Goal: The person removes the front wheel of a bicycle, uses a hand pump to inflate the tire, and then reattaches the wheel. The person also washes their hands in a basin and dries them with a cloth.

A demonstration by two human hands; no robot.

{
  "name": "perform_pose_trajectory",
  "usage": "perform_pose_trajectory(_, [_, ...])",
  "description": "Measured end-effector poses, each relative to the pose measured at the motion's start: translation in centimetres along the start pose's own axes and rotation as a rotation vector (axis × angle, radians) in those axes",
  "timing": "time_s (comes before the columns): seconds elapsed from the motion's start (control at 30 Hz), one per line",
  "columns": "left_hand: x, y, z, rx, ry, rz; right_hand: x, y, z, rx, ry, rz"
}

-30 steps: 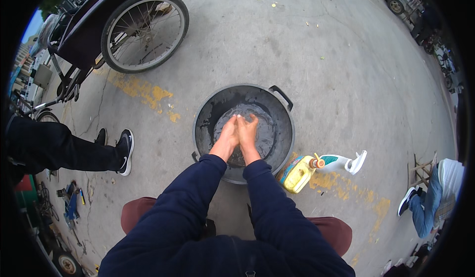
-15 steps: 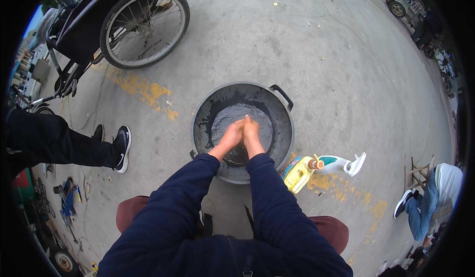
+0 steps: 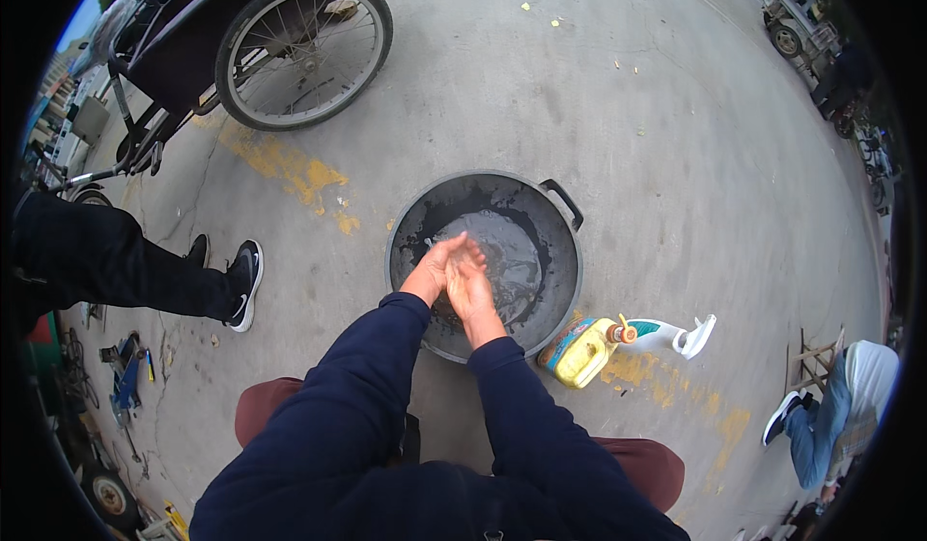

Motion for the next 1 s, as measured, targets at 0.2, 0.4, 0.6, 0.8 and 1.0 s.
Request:
perform_pose_trajectory(0.2, [-0.7,1.1,-1.6,-0.088,0.097,0.137,5.3,4.8,-2.2,1.468,-0.721,0.358])
perform_pose_trajectory(0.4, [-2.9,-3.3,-3.3,-0.079,-0.011,0.326,0.7,1.3,-7.4,1.876,-0.486,0.082])
perform_pose_trajectory(0.6, [-0.2,-6.9,-3.8,-0.202,-0.011,0.408,-2.2,-9.3,-10.1,0.339,-0.029,0.773])
perform_pose_trajectory(0.8, [-1.5,-3.8,0.0,-0.239,0.387,0.419,0.3,-1.8,-0.8,0.525,0.107,0.073])
perform_pose_trajectory(1.0, [-2.3,0.0,-3.2,-0.685,0.435,0.272,2.8,2.9,-6.6,0.655,0.023,0.203])
Point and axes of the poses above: each hand's wrist, its own x-axis away from the middle knuckle, its own y-axis out of the palm, z = x × y, the point moved 4 cm from there along -x, towards the middle knuckle, and after that the axes turned 14 degrees about y, right-handed, at the moved point
